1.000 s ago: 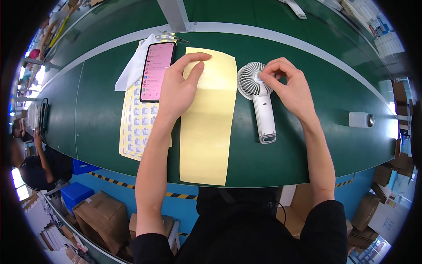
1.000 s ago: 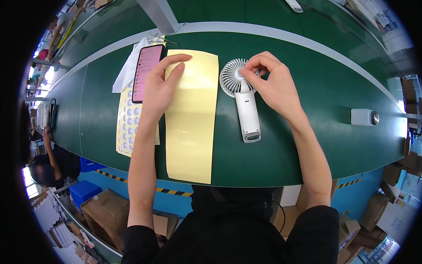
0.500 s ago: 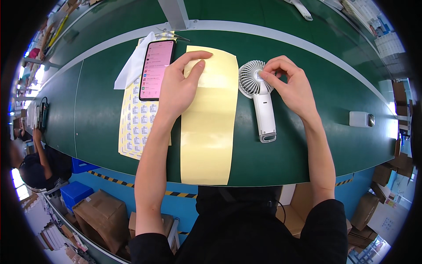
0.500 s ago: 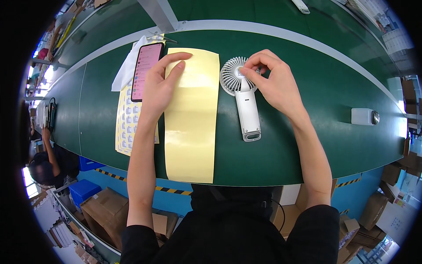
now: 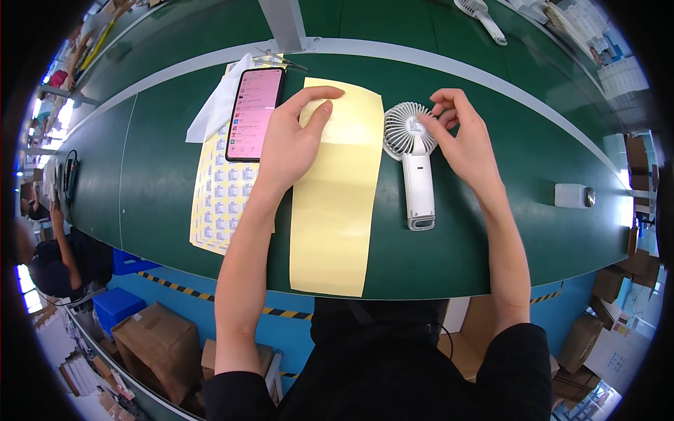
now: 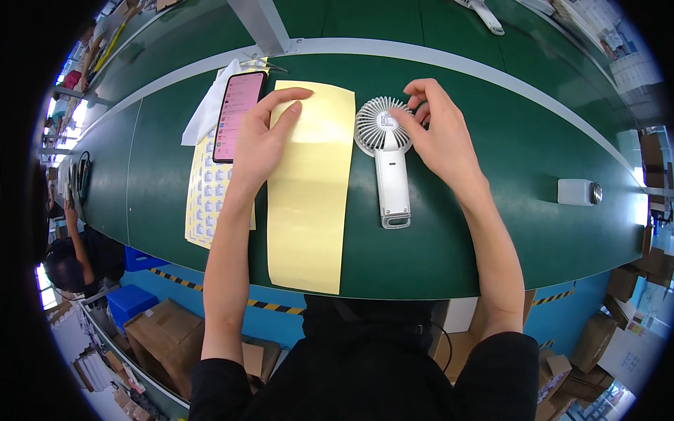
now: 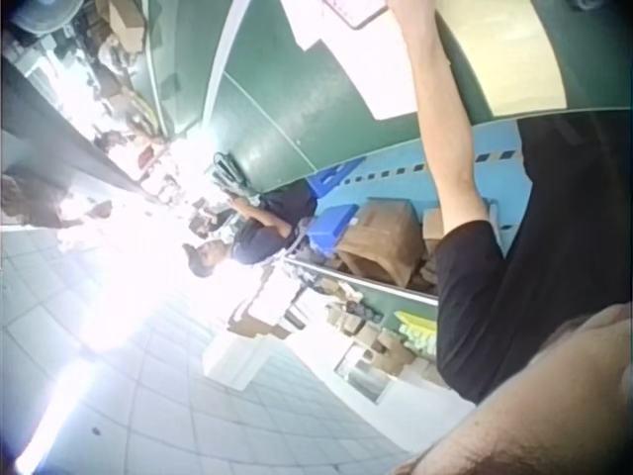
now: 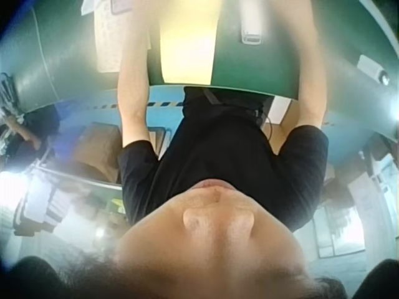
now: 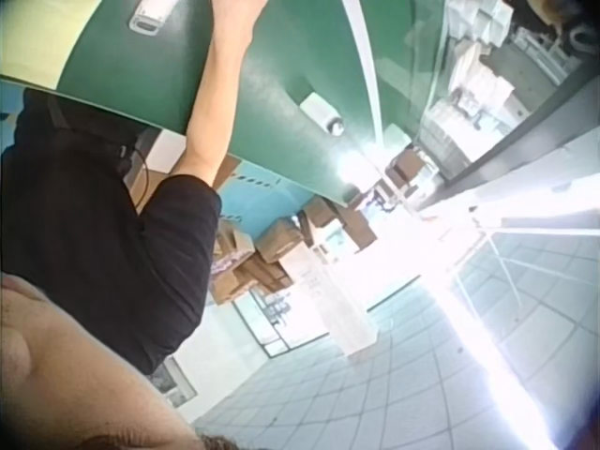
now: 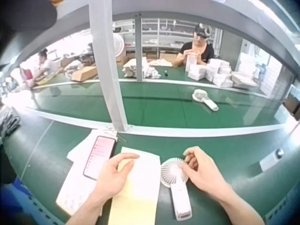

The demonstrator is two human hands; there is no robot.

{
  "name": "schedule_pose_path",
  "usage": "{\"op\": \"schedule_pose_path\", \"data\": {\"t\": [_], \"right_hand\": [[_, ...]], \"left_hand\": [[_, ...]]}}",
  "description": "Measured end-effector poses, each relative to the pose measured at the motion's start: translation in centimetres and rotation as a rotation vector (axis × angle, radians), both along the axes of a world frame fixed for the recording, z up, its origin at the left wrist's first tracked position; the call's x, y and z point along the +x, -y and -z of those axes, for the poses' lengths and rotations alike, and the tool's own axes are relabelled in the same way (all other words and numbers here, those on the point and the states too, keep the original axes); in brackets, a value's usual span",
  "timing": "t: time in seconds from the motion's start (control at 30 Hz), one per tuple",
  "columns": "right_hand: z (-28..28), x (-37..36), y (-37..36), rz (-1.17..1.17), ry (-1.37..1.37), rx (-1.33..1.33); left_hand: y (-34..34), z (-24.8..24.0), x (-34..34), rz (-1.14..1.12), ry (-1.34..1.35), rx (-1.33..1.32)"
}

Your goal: Applying circular stickers to the centers of portable handheld fans on an assembly line.

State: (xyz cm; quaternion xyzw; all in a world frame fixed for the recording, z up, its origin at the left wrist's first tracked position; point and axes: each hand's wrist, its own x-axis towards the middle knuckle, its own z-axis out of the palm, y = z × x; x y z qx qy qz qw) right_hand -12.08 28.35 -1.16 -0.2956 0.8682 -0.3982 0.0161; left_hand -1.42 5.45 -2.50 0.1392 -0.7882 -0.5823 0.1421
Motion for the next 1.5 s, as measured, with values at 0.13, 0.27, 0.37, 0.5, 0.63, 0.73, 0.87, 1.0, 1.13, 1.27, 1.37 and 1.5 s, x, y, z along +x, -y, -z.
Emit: {"op": "schedule_pose_path", "data": {"t": [0.13,0.27,0.37,0.5,0.63,0.73,0.87,1.0,1.13,1.27,1.37,1.5], "right_hand": [[1.9,-1.1,-0.9,0.207,-0.006,-0.105],[-1.8,3.8,-0.5,0.175,-0.185,0.473],[-1.8,5.0,0.1,0.005,0.045,0.552],[-1.2,1.0,2.2,0.066,0.355,0.253],[-0.7,-6.2,7.0,0.045,0.560,-0.020],[1.8,-12.6,9.9,-0.053,0.530,-0.410],[0.5,-11.2,11.0,0.130,-0.109,-0.067],[-2.5,-2.6,8.3,-0.284,0.043,-0.254],[-3.0,4.0,6.1,-0.211,0.660,-0.248],[-2.0,5.6,3.4,-0.273,0.917,-0.198],[-1.8,4.4,2.1,-0.123,0.941,-0.174],[-2.1,-0.7,0.8,-0.053,0.859,-0.192]], "left_hand": [[-0.1,-0.6,-0.1,-0.016,-0.001,0.039],[0.7,-0.9,0.7,-0.068,-0.044,0.030],[0.9,-0.9,0.6,-0.152,-0.108,0.057],[1.0,-0.8,0.3,-0.305,-0.261,0.091],[1.2,-0.4,0.4,-0.259,-0.251,0.203],[0.8,0.1,-0.1,-0.220,-0.261,0.225],[0.8,-0.2,0.1,-0.203,-0.246,0.261],[0.9,-0.6,0.2,-0.204,-0.270,0.269],[1.0,0.0,0.5,-0.258,-0.354,0.243],[1.0,-0.2,0.2,-0.334,-0.391,0.519],[0.8,-0.7,0.2,-0.305,-0.406,0.511],[0.2,0.2,-0.1,-0.201,-0.350,0.415]]}}
